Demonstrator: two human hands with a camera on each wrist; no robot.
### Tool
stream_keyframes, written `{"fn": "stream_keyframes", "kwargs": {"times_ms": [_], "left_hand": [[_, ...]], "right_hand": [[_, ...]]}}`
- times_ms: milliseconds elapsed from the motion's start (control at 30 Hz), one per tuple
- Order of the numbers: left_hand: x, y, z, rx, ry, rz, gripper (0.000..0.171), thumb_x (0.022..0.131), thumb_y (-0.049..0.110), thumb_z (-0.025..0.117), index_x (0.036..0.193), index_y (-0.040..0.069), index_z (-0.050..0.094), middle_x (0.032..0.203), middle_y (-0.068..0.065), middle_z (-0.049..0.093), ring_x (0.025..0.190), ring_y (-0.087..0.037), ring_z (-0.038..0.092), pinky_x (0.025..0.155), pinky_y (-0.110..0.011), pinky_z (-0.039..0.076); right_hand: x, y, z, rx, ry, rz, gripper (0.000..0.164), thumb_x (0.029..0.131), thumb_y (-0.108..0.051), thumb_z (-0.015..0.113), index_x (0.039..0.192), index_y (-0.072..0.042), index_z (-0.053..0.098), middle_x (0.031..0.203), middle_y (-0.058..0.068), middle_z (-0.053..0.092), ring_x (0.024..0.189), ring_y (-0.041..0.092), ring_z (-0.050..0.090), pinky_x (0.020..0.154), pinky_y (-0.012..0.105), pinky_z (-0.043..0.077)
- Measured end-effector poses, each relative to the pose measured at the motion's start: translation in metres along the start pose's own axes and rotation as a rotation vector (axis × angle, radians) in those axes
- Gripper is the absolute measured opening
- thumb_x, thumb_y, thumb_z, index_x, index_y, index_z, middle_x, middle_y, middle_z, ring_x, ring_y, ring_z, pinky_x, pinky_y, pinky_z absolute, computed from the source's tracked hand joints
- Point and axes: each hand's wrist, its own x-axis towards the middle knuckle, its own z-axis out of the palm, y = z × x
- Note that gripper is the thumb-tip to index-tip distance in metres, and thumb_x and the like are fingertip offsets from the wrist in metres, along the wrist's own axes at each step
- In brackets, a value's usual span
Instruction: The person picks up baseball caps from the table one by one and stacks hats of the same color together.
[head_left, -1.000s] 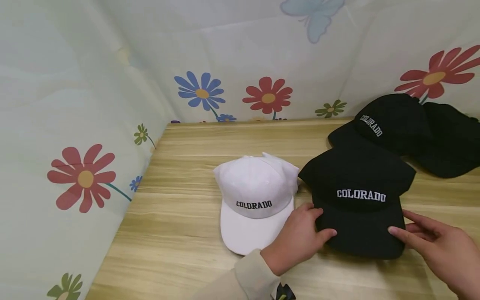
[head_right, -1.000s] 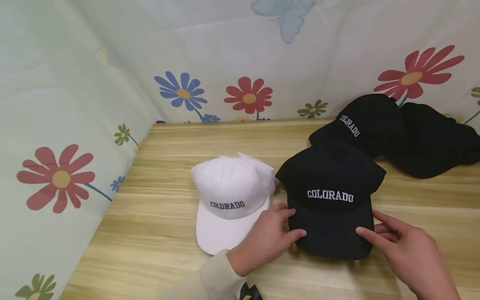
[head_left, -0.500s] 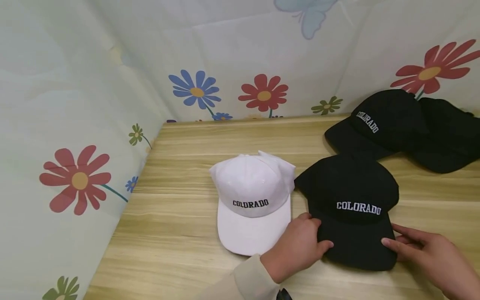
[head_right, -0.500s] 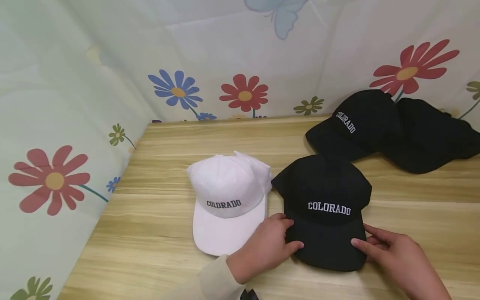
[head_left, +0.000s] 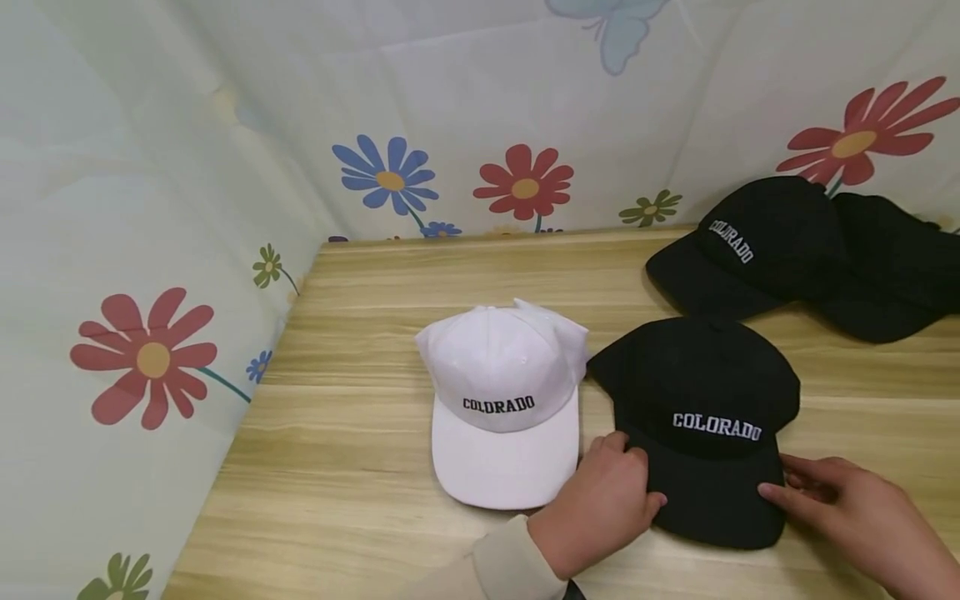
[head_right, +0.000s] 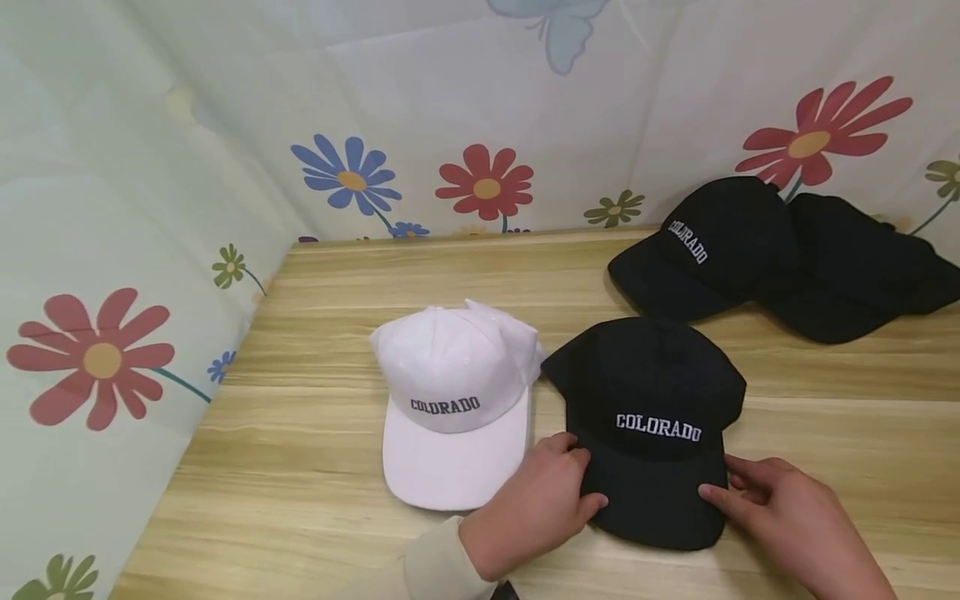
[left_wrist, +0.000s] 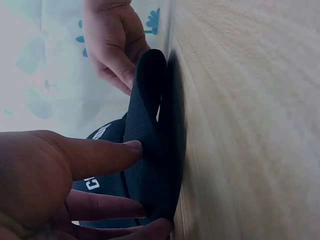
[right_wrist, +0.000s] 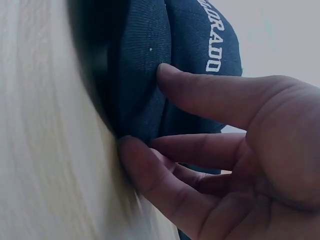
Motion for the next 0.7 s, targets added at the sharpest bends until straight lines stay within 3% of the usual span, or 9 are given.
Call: {"fn": "stream_keyframes", "kwargs": {"times_ms": [233,500,600,700], "left_hand": [[-0.001,0.000,0.002,0.007,-0.001,-0.005,0.028,0.088,0.043,0.067,0.090,0.014,0.067,0.089,0.002,0.061,0.081,-0.011,0.055,0.077,-0.021,0.047],[0.003,-0.004,-0.001,-0.035,-0.053,-0.009,0.029,0.089,0.044,0.067,0.092,0.015,0.070,0.092,0.003,0.066,0.089,-0.010,0.059,0.082,-0.020,0.049],[0.005,-0.007,-0.005,-0.019,-0.043,0.021,0.029,0.088,0.044,0.068,0.090,0.015,0.071,0.084,0.004,0.066,0.084,-0.009,0.059,0.077,-0.020,0.048],[0.007,-0.010,-0.012,-0.018,-0.031,0.030,0.029,0.088,0.043,0.068,0.089,0.015,0.071,0.081,0.005,0.065,0.079,-0.008,0.058,0.072,-0.020,0.047]], "right_hand": [[0.002,0.001,0.001,-0.013,0.018,-0.033,0.081,0.086,-0.058,0.063,0.121,0.015,0.058,0.100,0.023,0.070,0.091,0.038,0.065,0.073,0.054,0.047],[0.006,0.003,-0.002,0.011,0.030,0.006,0.079,0.087,-0.057,0.063,0.121,0.014,0.058,0.091,0.015,0.070,0.077,0.023,0.066,0.070,0.049,0.049],[0.006,0.005,-0.008,0.016,0.083,0.005,0.073,0.087,-0.053,0.065,0.119,0.013,0.059,0.089,0.013,0.070,0.072,0.017,0.064,0.063,0.037,0.049],[0.007,0.006,-0.016,0.044,0.152,0.025,0.069,0.090,-0.048,0.064,0.119,0.014,0.058,0.087,0.015,0.069,0.065,0.011,0.061,0.054,0.025,0.041]]}}
